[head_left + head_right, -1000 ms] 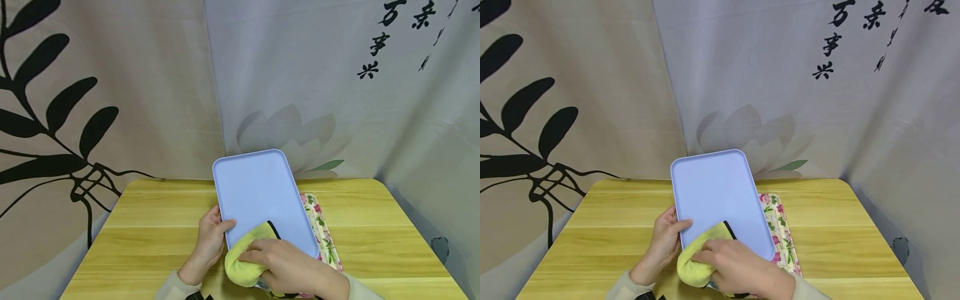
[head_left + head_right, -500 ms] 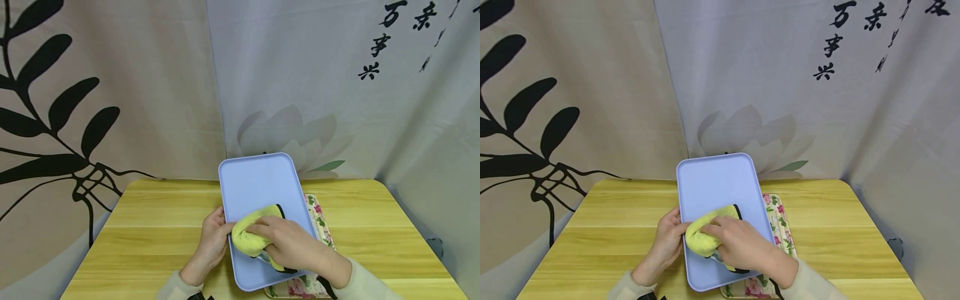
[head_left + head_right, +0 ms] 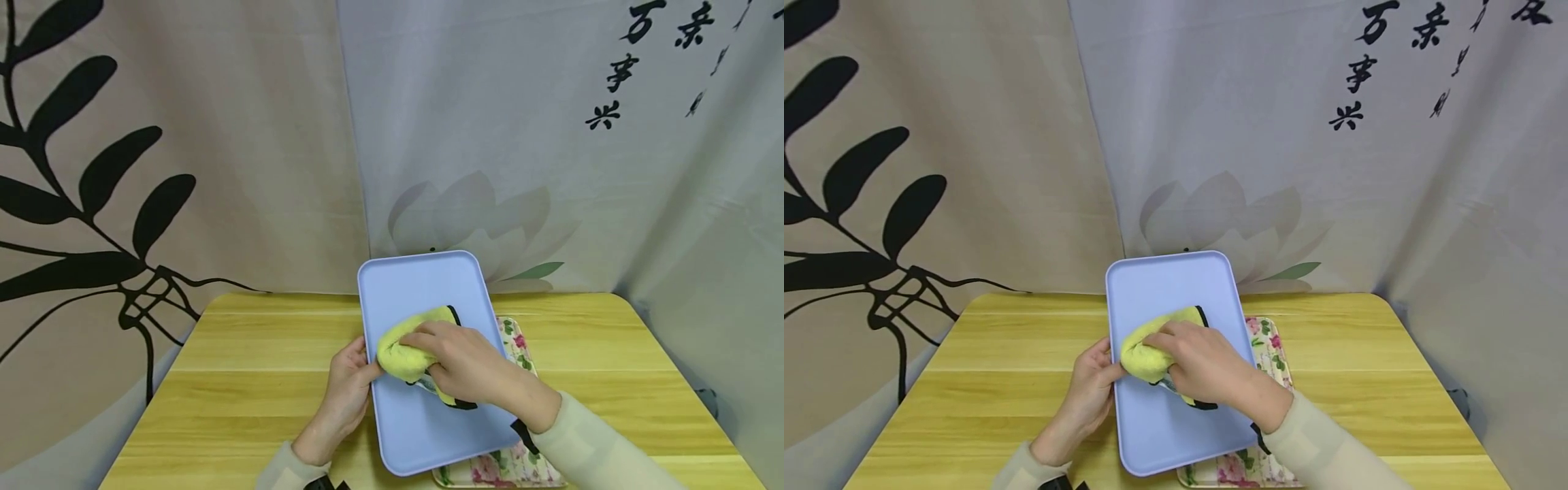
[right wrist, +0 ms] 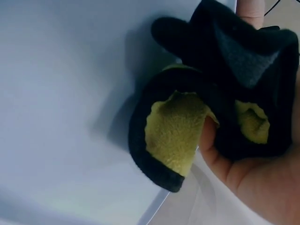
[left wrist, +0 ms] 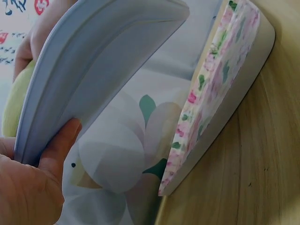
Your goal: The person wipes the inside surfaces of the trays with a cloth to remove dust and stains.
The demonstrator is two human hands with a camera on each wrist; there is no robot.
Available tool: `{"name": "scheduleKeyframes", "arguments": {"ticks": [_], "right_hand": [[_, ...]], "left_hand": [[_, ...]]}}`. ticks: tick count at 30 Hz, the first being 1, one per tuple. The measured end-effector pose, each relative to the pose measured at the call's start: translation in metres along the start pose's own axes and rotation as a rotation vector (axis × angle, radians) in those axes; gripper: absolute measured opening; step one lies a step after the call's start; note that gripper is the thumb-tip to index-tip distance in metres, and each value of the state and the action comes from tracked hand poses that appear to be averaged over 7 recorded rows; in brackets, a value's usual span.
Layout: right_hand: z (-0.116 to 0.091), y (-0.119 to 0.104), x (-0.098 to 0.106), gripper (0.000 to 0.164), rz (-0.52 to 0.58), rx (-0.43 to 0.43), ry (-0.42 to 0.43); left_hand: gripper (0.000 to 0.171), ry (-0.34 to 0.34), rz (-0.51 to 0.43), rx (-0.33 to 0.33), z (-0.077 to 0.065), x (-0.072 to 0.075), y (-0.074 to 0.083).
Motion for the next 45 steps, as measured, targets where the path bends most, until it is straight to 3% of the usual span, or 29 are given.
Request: {"name": "scheduleKeyframes", "arguments": {"ticks": [9,20,29,39,45], "right_hand": [[0.029,0.004,0.006,0.047,-0.065,0.023,0.04],[0.056,0.011,0.01,0.049,-0.06,-0.015,0.066],[0.061,0.019,0.015,0.052,-0.097,-0.05,0.104],[0.061,0.028,0.026,0.048,-0.103,-0.096,0.152],[0.055,0.035,0.028,0.049,-0.087,-0.137,0.123]], "left_hand": [[0.056,-0.01,0.038,0.014,-0.001,-0.001,0.0],[0.057,-0.033,0.02,0.031,-0.001,0.0,0.001],[0.056,-0.044,0.047,0.054,-0.004,-0.003,0.0],[0.058,-0.059,0.068,0.037,-0.007,-0.007,0.0],[0.06,-0.052,0.057,0.042,-0.007,-0.006,-0.001]]}}
Point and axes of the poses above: each hand's wrist, its own z-axis towards the middle knuckle, its own x-axis out of the back of the hand, y = z × x, the point moved 6 cm from there along z, towards the middle knuckle, and after that the axes turned 7 degrees about x, right-handed, at the moved point
